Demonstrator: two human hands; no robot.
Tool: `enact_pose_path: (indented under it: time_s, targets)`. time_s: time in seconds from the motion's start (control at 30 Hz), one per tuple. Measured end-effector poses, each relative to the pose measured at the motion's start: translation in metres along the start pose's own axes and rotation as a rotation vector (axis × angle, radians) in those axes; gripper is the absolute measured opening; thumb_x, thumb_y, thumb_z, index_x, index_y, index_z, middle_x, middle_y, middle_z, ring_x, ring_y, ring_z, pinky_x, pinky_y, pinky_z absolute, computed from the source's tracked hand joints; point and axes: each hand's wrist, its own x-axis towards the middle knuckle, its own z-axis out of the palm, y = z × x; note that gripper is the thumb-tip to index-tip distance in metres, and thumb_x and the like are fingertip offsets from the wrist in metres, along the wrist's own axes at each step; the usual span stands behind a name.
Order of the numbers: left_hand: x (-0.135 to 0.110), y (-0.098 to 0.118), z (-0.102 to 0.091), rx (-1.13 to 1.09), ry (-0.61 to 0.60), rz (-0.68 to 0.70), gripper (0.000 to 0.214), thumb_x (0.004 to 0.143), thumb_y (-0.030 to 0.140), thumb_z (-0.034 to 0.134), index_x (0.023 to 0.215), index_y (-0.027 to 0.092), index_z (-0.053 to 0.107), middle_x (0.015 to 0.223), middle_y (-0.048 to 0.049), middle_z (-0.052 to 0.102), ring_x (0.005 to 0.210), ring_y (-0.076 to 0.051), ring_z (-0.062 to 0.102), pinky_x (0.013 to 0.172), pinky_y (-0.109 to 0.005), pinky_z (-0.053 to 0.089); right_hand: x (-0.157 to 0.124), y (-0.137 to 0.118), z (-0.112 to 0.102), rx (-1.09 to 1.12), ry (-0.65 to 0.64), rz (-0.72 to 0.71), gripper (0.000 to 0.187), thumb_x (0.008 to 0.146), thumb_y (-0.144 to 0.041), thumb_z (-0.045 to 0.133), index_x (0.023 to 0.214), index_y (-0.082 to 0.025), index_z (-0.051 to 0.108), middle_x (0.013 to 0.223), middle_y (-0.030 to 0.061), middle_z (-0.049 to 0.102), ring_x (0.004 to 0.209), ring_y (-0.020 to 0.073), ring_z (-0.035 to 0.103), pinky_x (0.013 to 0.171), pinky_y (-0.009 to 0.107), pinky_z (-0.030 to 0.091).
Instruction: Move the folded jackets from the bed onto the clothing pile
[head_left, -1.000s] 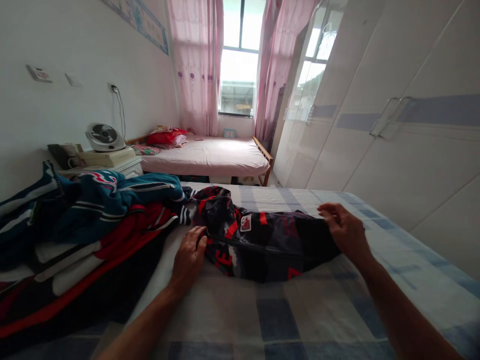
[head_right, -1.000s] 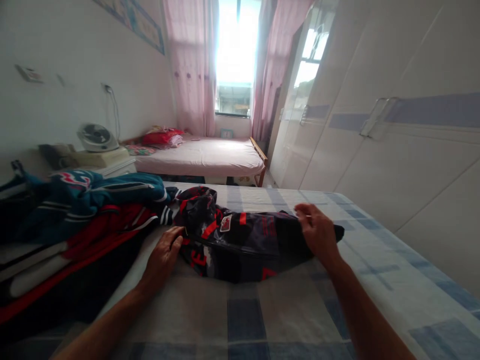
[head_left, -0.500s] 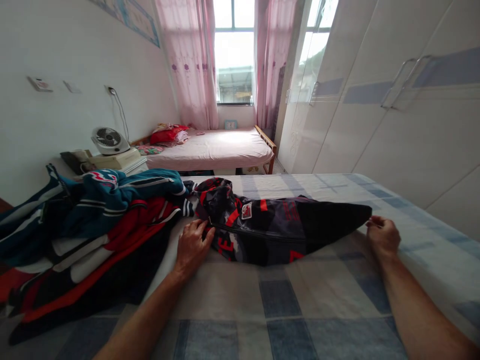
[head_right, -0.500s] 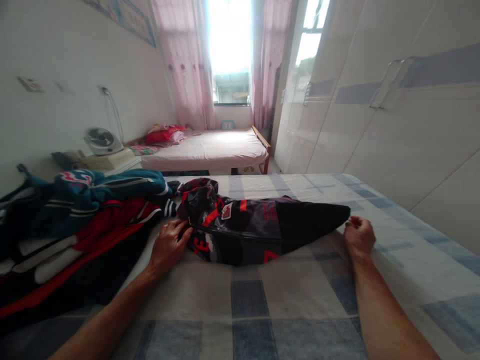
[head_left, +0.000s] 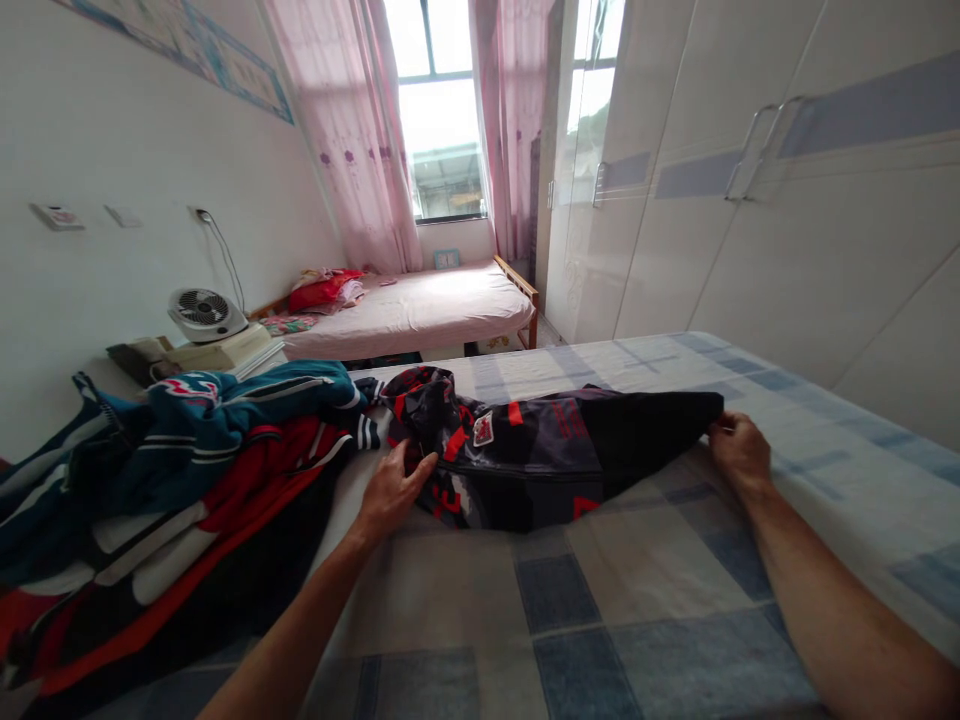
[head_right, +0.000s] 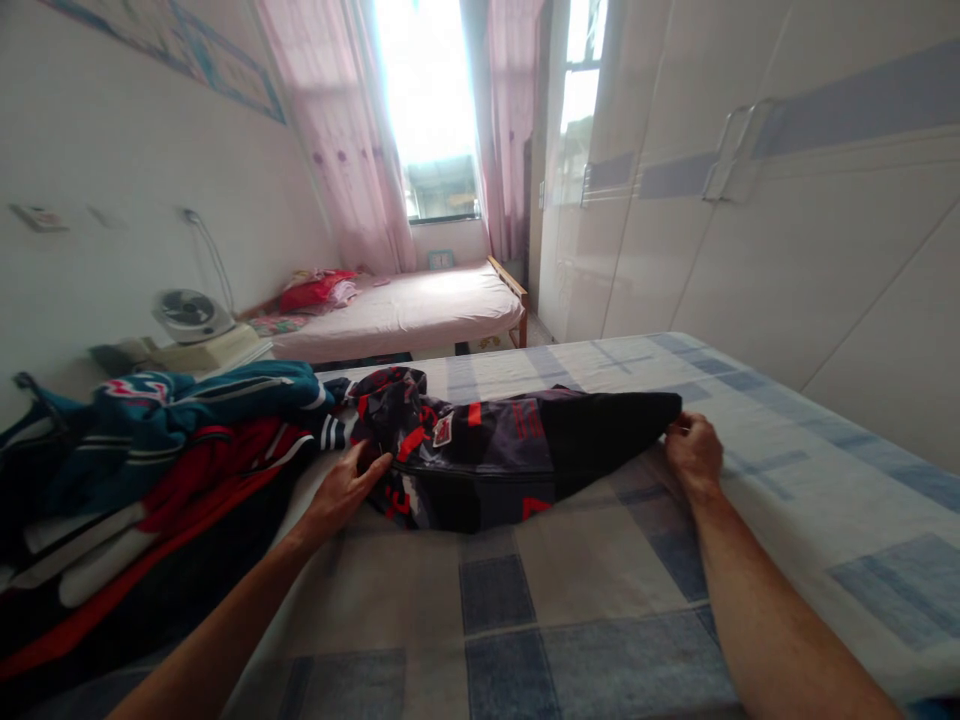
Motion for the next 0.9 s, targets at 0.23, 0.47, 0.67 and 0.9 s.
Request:
enact_pose_path:
  time_s: [0.23,0.47,0.67,0.9]
  targets:
    - [0.009,0.024,-0.007,-0.151,-0.152,-0.06,0.034,0.068,0.047,0.054,0.07,0.014,0.063,0.062,-0.0014,0.062,0.059,-0.017,0.057,0.051,-0.024,0.041,0.001,0.002,0.001,-0.015,-0.002,-0.033,0.032,0.081,-0.025,0.048,0.107,-0.012,0.062,0.104,0.0151,0.066,0.092,0.024,0.06,0.079,0.031,0.041]
    - [-0.012,0.043,-0.019,-0.232,-0.023,0.034,0.03,0.078,0.041,0.044,0.088,0.017,0.059,0.083,-0.0032,0.064,0.08,-0.019,0.059,0.07,-0.027,0.046,0.0,0.005,0.003,-0.027,-0.012,-0.064,0.028,0.083,-0.025,0.046,0.104,-0.014,0.062,0.105,0.0133,0.066,0.091,0.0215,0.06,0.076,0.029,0.039]
    - [-0.035,0.05,-0.006,-0.408,-0.396,-0.015,0.048,0.07,0.051,0.062,0.105,0.017,0.062,0.101,-0.007,0.068,0.097,-0.025,0.061,0.085,-0.032,0.048,0.003,0.007,0.006,-0.028,-0.022,-0.087,0.025,0.082,-0.022,0.045,0.1,-0.015,0.061,0.103,0.0133,0.066,0.092,0.0224,0.06,0.075,0.029,0.04]
    - [-0.001,0.139,-0.039,-0.276,-0.024,0.003,0.039,0.066,0.05,0.066,0.053,0.015,0.054,0.046,0.0011,0.05,0.041,-0.011,0.046,0.038,-0.024,0.034,0.002,0.007,0.006,-0.006,-0.012,-0.097,0.027,0.081,-0.022,0.044,0.098,-0.014,0.062,0.101,0.0137,0.066,0.091,0.0244,0.062,0.076,0.032,0.043]
